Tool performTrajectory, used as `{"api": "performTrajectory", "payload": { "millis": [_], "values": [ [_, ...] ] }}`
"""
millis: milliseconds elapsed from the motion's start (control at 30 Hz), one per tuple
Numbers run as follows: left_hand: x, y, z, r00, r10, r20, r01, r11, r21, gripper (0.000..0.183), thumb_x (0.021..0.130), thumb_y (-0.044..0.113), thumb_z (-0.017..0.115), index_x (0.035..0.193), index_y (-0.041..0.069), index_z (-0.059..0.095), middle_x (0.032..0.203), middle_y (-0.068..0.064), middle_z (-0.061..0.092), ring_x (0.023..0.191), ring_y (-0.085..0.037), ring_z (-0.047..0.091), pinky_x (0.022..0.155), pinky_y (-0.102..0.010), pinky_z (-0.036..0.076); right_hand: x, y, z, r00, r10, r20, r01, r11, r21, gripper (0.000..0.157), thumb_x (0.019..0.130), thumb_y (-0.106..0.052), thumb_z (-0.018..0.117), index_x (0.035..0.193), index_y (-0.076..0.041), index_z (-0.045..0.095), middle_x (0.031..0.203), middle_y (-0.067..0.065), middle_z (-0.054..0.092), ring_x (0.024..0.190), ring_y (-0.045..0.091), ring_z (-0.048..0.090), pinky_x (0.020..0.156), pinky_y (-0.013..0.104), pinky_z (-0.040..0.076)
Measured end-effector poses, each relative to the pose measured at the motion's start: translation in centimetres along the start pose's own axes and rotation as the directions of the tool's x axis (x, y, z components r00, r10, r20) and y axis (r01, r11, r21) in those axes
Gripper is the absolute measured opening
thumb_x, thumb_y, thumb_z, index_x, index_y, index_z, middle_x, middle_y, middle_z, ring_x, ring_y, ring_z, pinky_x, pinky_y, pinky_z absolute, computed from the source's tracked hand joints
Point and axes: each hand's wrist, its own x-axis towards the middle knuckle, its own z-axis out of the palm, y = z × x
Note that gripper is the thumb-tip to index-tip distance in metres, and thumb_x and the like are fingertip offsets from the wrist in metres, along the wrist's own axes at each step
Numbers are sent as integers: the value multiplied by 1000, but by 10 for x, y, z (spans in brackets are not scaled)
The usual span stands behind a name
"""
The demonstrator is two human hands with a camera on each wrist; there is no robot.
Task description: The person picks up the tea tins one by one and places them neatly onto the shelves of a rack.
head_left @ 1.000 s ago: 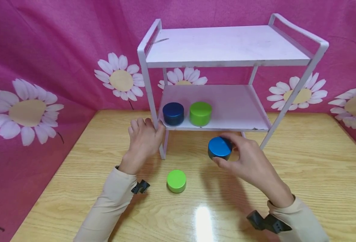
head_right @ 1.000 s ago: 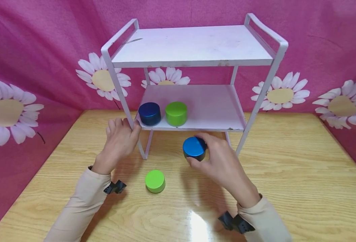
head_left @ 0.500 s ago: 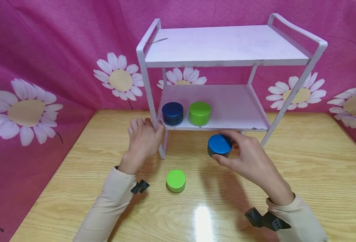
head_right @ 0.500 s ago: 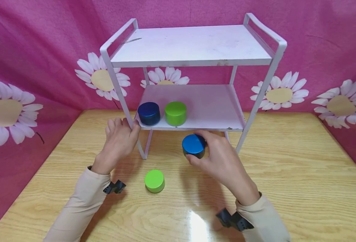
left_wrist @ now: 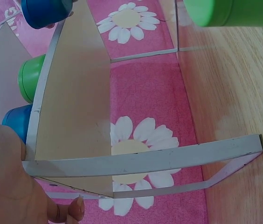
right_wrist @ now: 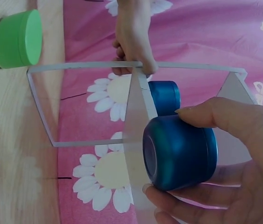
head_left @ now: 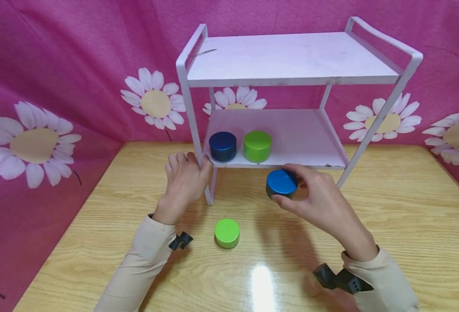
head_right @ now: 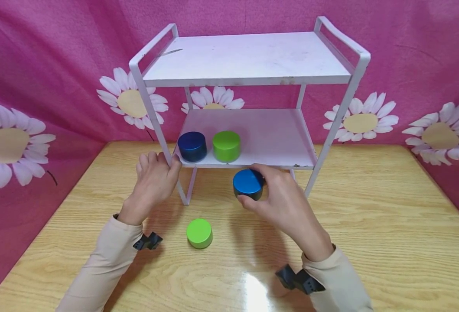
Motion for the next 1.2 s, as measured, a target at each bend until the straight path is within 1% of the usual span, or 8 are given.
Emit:
{"api": "performTrajectory", "payload": {
  "millis": [133,200,400,567,800,867,1033,1200],
  "values": [
    [0,0,0,1000,-1,2,1,1000,-5,46,97,40,28,85,-1,45,91,-18,39,90,-35,31,80,-45,22,2,0,-3,1000,-11,-13,11,1000,-1,59,75,-20,82,126,-3,57,112,15,65,92,30,63,78,46,53],
    [0,0,1,1000,-2,4,2,1000,-8,46,97,40,28,86,-2,45,91,-19,39,91,-35,30,81,-46,22,3,-1,-5,1000,-18,-16,18,1000,8,61,75,-19,82,127,-2,57,113,16,65,93,31,63,78,47,53],
    [0,1,1,1000,-3,13,3,1000,-13,47,97,41,28,86,-1,45,91,-18,38,91,-35,30,81,-45,22,3,-1,-11,1000,0,-10,0,1000,15,63,75,-20,82,131,-4,55,119,17,63,98,34,62,79,49,53],
    [1,2,2,1000,3,9,-3,1000,-12,47,97,40,27,86,-2,45,91,-18,38,91,-35,30,81,-45,22,3,0,-15,1000,9,-2,-9,1000,15,62,77,-22,81,131,-4,55,117,16,63,96,33,63,79,48,53],
    [1,2,2,1000,0,5,0,1000,-12,46,97,40,28,87,-2,45,91,-19,38,91,-35,30,81,-45,22,5,0,-19,999,-28,-40,28,999,17,60,76,-19,82,129,-4,57,115,15,63,89,29,61,75,45,53],
    [1,1,2,1000,1,5,-1,1000,-12,46,97,40,28,87,-2,45,91,-18,38,90,-35,30,80,-45,23,6,-1,-22,999,-23,-44,25,999,24,60,77,-20,81,129,-5,57,115,15,63,89,29,61,75,45,52],
    [1,0,2,1000,-4,5,4,1000,-10,46,97,40,28,86,-1,45,92,-18,38,91,-35,30,80,-45,23,10,-4,-28,998,18,-65,-18,1000,13,59,79,-23,79,130,-5,56,115,17,64,90,33,62,76,46,50],
    [1,0,1,1000,-4,-1,4,1000,2,46,97,40,28,86,-2,45,91,-18,38,90,-35,31,80,-45,23,12,-3,-30,996,41,-84,-41,999,1,58,80,-24,78,130,-4,56,114,18,64,90,34,61,75,46,49]
  ]
}}
